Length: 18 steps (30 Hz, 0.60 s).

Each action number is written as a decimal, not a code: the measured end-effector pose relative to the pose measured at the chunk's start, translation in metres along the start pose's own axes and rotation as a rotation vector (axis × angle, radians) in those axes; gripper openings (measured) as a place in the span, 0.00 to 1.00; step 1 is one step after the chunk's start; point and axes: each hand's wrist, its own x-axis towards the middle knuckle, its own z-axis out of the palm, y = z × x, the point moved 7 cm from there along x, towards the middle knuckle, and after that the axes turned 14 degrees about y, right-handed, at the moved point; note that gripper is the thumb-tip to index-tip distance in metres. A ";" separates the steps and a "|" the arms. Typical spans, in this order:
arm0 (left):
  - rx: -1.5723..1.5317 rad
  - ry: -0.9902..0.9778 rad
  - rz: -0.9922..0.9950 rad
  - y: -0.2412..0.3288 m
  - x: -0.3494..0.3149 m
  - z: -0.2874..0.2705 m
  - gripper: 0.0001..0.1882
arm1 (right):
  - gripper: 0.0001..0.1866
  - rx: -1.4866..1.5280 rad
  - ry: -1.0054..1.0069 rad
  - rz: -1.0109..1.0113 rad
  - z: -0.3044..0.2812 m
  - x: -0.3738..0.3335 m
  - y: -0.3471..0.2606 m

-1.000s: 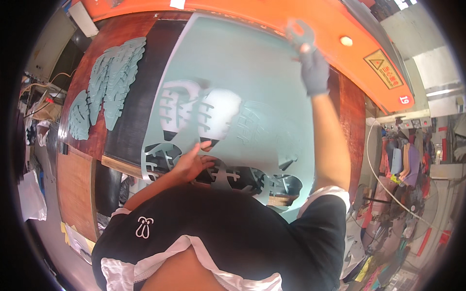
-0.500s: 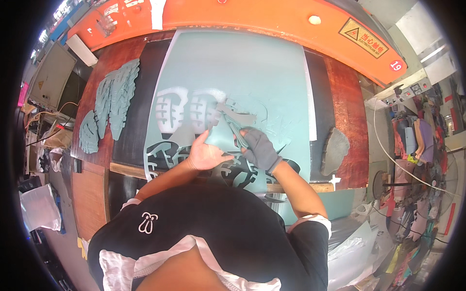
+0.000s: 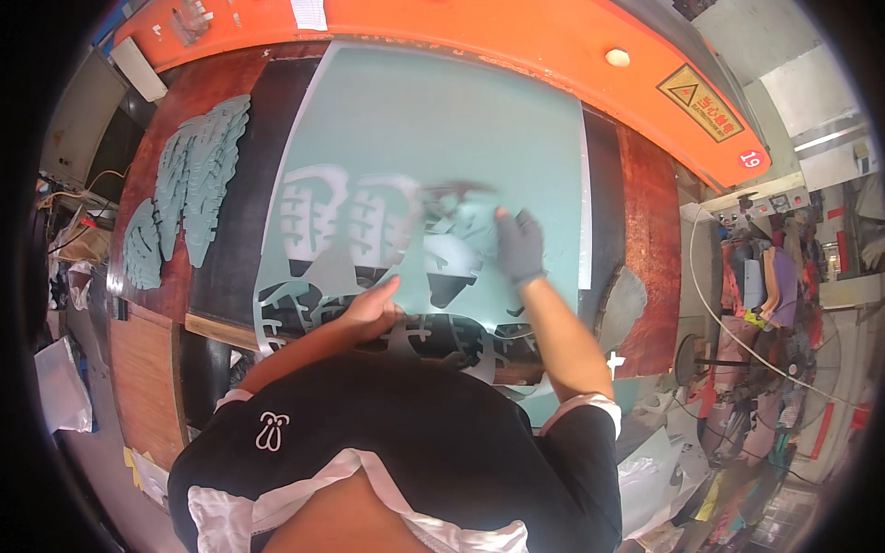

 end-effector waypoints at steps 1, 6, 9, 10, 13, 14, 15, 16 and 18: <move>-0.023 0.063 -0.033 -0.005 0.000 -0.007 0.24 | 0.15 -0.047 0.104 -0.100 -0.005 0.023 -0.014; -0.058 0.052 0.025 -0.007 0.001 -0.013 0.23 | 0.18 -0.102 0.330 -0.102 -0.021 0.124 -0.063; -0.065 0.036 0.014 -0.007 0.001 -0.011 0.23 | 0.17 -0.474 0.474 -0.312 -0.027 0.161 -0.116; -0.057 0.036 0.019 -0.006 0.001 -0.010 0.23 | 0.16 -0.331 0.503 -0.358 -0.036 0.166 -0.131; -0.093 0.015 0.012 -0.003 -0.004 -0.009 0.23 | 0.14 0.225 0.355 -0.273 -0.055 0.183 -0.158; -0.102 -0.056 0.043 0.000 -0.006 -0.006 0.24 | 0.14 0.185 0.253 -0.359 -0.058 0.177 -0.165; -0.099 0.022 -0.008 -0.003 -0.003 -0.011 0.24 | 0.14 0.134 0.201 -0.427 -0.068 0.163 -0.167; -0.083 0.044 -0.022 -0.004 -0.002 -0.014 0.24 | 0.14 -0.069 0.227 -0.621 -0.080 0.139 -0.167; 0.027 0.140 -0.046 -0.007 0.002 -0.022 0.24 | 0.14 -0.267 0.208 -0.742 -0.099 0.084 -0.139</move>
